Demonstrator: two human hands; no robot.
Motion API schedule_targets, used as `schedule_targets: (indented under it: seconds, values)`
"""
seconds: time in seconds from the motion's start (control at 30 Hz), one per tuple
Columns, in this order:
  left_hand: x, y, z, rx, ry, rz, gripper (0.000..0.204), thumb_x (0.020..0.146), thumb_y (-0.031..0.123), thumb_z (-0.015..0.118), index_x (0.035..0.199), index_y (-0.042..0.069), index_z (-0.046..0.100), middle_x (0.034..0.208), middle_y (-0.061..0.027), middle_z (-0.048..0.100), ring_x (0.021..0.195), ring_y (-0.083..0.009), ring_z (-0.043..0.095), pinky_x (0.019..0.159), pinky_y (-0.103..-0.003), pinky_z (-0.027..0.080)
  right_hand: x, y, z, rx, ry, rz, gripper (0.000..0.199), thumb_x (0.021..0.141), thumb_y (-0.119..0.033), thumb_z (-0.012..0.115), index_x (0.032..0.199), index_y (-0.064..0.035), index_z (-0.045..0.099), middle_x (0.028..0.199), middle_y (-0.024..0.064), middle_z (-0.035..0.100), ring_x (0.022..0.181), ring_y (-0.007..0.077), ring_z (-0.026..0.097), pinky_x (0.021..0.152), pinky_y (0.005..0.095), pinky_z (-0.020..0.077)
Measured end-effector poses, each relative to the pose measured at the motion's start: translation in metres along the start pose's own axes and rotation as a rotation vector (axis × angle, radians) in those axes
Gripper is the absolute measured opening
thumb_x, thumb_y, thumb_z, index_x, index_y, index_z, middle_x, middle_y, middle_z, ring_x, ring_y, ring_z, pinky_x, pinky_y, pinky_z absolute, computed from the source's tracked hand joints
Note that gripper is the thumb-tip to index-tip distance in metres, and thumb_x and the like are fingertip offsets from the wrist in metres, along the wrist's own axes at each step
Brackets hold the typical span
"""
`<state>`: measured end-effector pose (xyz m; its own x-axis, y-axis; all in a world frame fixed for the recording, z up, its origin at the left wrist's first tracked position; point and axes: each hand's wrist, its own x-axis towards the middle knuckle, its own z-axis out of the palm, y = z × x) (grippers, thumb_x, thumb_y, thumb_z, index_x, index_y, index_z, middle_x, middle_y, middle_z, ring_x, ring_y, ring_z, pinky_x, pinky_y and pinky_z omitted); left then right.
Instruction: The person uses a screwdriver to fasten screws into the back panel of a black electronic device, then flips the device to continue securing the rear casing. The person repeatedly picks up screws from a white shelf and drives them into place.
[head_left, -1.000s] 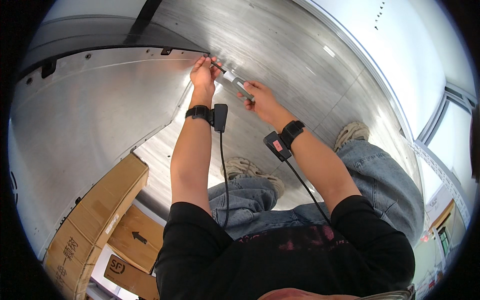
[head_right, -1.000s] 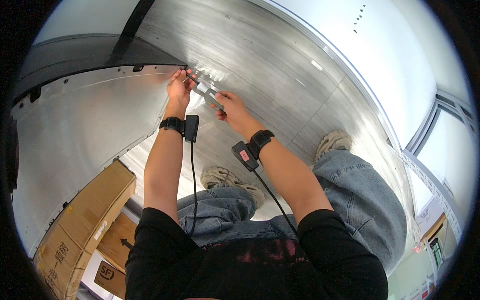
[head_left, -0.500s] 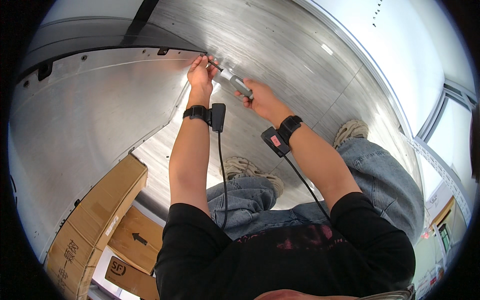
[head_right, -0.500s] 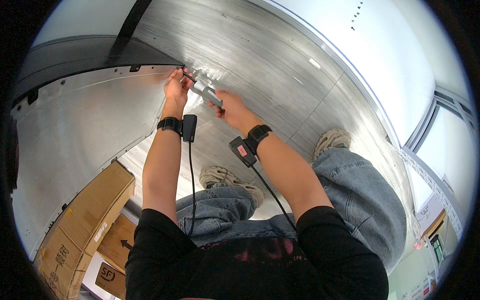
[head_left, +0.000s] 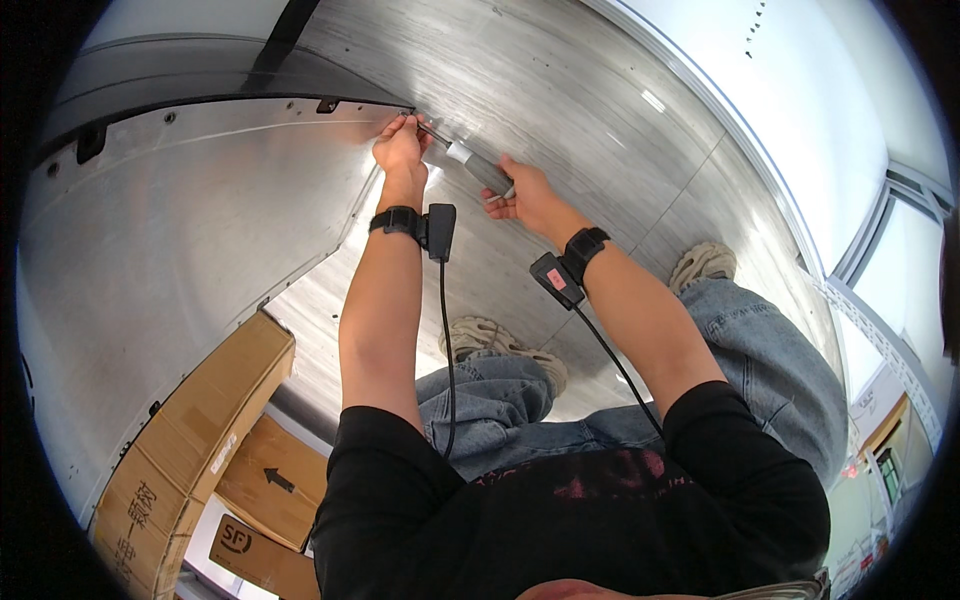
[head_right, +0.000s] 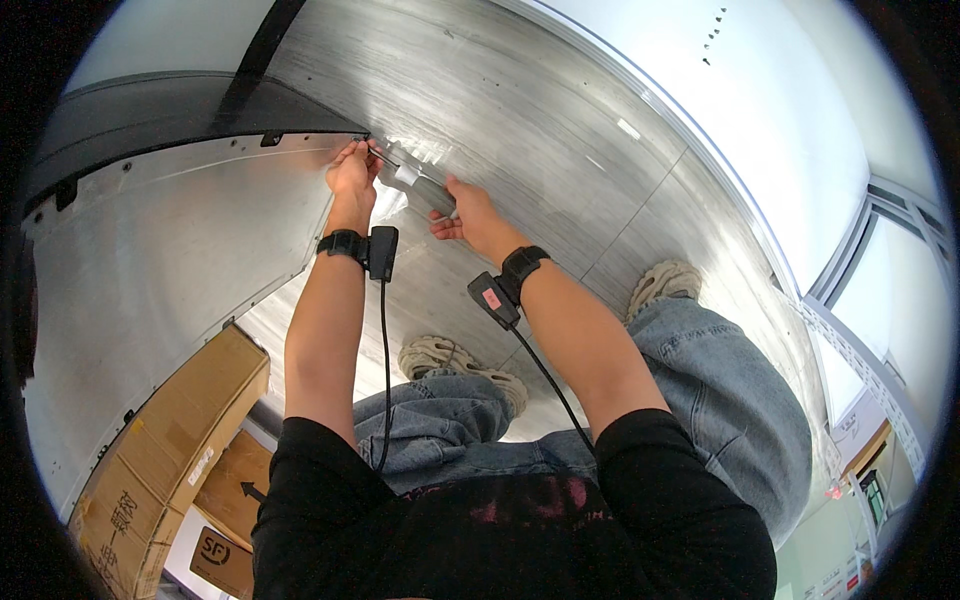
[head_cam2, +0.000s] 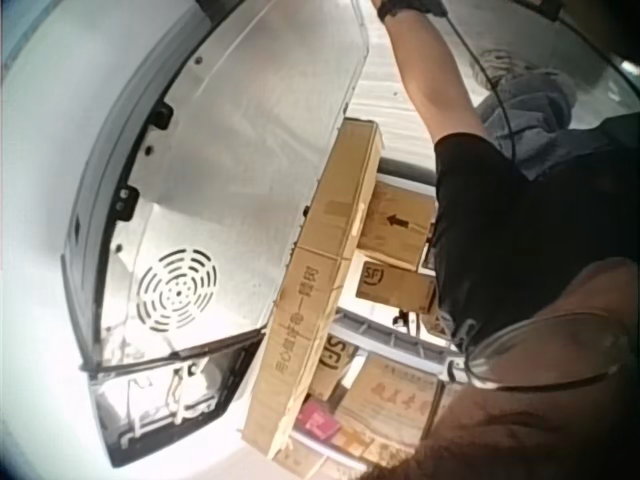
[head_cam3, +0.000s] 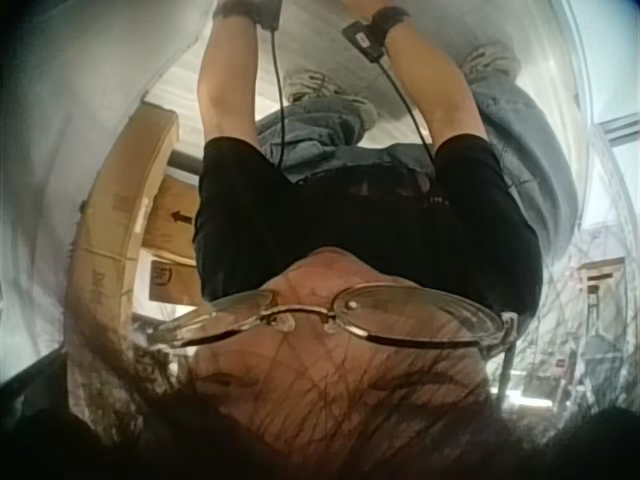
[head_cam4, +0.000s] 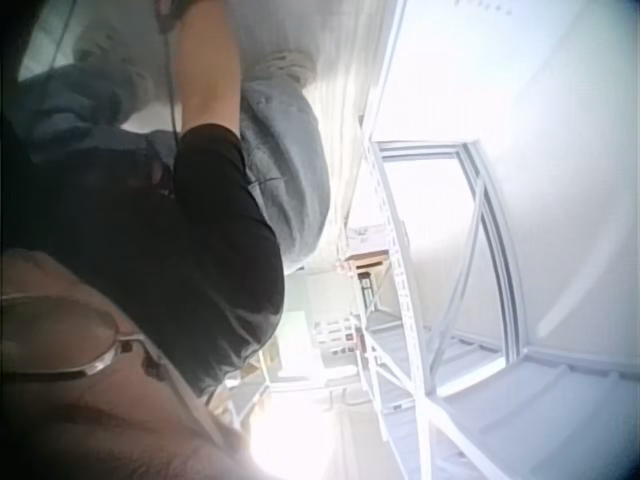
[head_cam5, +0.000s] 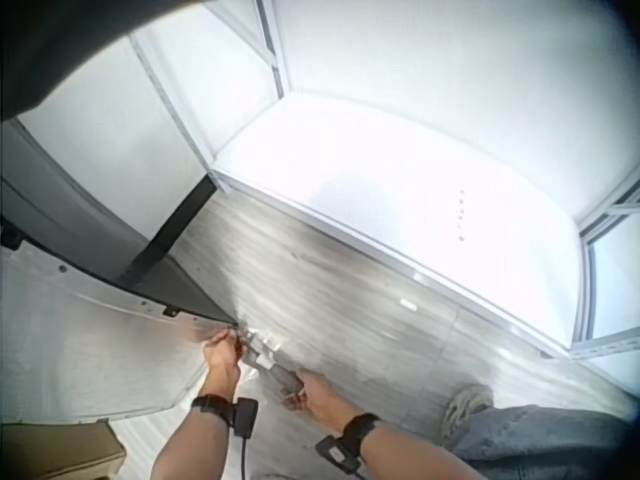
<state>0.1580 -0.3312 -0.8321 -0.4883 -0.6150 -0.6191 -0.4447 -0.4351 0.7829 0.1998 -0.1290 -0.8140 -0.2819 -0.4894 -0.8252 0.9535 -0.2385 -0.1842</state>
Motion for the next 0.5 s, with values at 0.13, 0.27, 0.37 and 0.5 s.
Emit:
schedule_targets:
  seconds: [0.13,0.27,0.37,0.5]
  values:
    - [-0.005,0.0,0.004,-0.032,0.01,-0.002,0.02,0.085,0.004,0.063,0.1,0.005,0.051,0.085,-0.0087,0.065,0.066,-0.0166,0.061,0.054,-0.028,0.05,0.014,0.013,-0.004,-0.093,0.01,-0.249,0.039,0.093,-0.026,0.053,0.12,0.0008,0.044,0.103,0.0136,0.05,0.071,0.0216,0.059,0.063,0.0332,0.055]
    - [-0.007,0.0,0.007,0.056,0.071,-0.004,0.023,0.084,0.006,0.065,0.102,0.006,0.051,0.083,-0.0072,0.064,0.067,-0.0164,0.061,0.056,-0.029,0.051,0.011,0.021,0.001,-0.275,0.061,-0.457,0.039,0.093,-0.025,0.053,0.121,0.0007,0.043,0.106,0.0138,0.048,0.075,0.022,0.059,0.068,0.0336,0.0562]
    - [-0.005,0.001,0.006,0.016,0.078,-0.024,0.018,0.082,0.006,0.067,0.096,0.005,0.054,0.08,-0.0057,0.063,0.063,-0.0139,0.059,0.053,-0.026,0.049,0.002,0.012,0.006,-0.1,0.051,-0.277,0.04,0.093,-0.025,0.053,0.121,0.0009,0.043,0.106,0.0138,0.048,0.075,0.0218,0.059,0.069,0.034,0.0564]
    - [-0.009,0.002,0.007,-0.04,0.043,-0.032,0.016,0.082,0.006,0.067,0.094,0.005,0.056,0.078,-0.0051,0.063,0.061,-0.0126,0.058,0.052,-0.025,0.049,-0.008,0.001,0.002,-0.011,-0.047,-0.034,0.041,0.093,-0.027,0.053,0.122,0.0008,0.043,0.107,0.014,0.047,0.075,0.0211,0.059,0.068,0.0344,0.0565]
